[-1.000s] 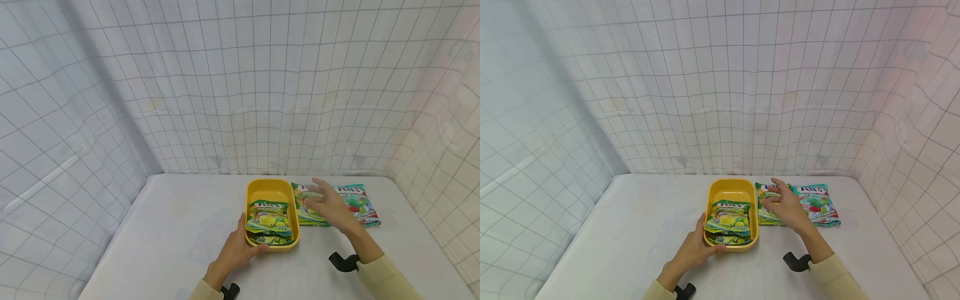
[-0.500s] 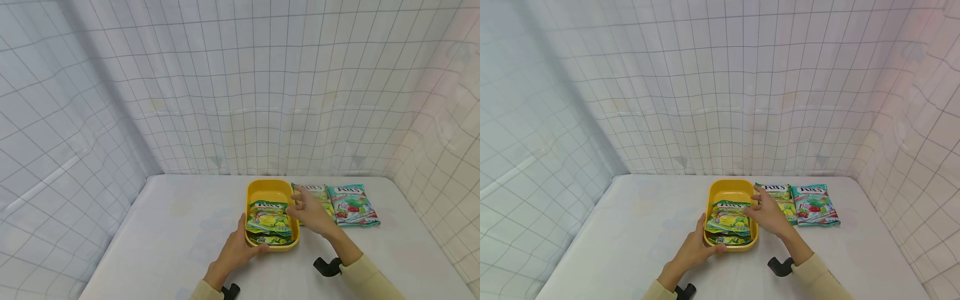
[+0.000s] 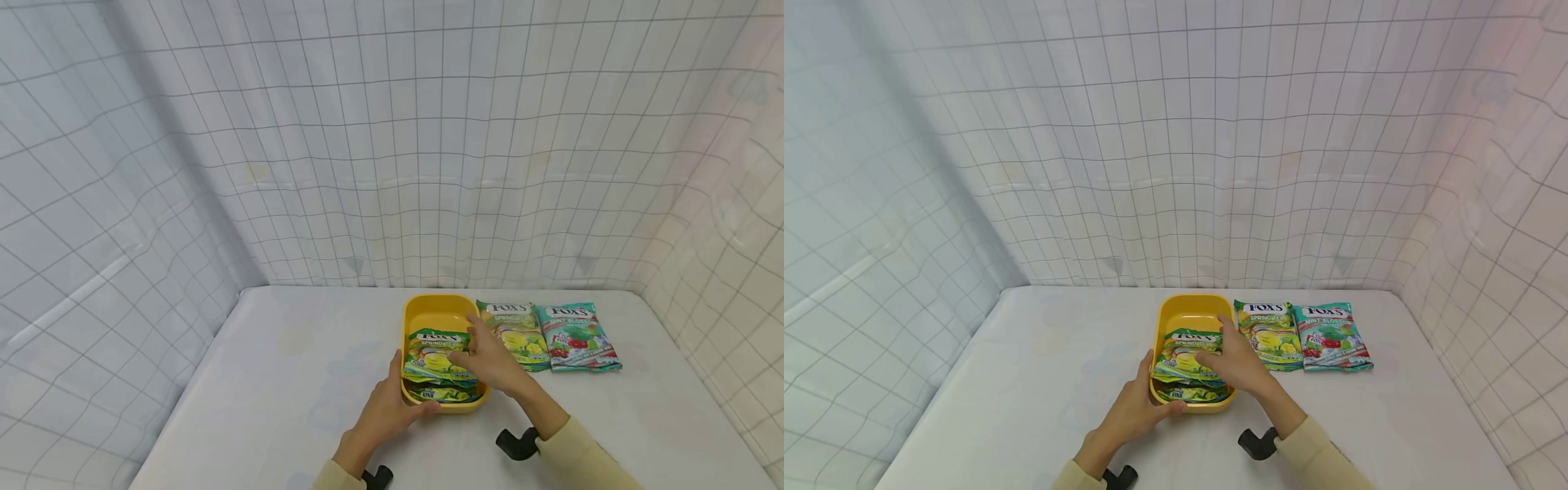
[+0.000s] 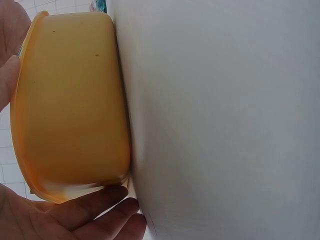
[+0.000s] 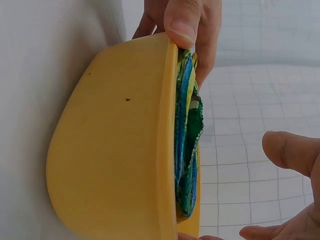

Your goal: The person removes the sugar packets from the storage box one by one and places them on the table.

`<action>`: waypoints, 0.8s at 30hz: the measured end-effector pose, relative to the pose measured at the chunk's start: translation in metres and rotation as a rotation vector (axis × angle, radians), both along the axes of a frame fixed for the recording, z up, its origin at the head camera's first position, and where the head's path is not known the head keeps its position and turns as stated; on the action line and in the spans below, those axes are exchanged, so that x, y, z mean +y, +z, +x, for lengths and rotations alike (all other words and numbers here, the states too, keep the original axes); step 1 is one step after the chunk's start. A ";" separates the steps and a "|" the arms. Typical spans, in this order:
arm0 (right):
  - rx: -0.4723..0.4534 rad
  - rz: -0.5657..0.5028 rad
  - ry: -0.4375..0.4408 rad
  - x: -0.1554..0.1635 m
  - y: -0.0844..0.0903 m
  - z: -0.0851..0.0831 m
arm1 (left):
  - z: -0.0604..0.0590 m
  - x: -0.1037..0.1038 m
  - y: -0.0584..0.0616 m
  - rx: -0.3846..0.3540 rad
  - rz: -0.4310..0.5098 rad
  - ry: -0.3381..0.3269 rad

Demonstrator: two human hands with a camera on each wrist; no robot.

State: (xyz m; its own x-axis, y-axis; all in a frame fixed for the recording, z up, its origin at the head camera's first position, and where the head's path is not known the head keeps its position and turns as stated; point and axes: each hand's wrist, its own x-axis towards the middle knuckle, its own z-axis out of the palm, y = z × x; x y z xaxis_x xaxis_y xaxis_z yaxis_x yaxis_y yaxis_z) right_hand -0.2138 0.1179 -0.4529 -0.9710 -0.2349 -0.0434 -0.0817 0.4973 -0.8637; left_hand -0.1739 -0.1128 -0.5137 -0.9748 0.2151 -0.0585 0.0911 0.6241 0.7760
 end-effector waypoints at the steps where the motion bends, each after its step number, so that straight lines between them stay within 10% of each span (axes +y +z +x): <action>1: 0.005 0.014 -0.008 -0.001 -0.001 0.000 | 0.000 0.000 0.000 0.003 -0.001 -0.001; 24: -0.155 -0.061 -0.114 -0.015 -0.015 0.001 | 0.002 0.001 0.001 0.025 0.000 -0.011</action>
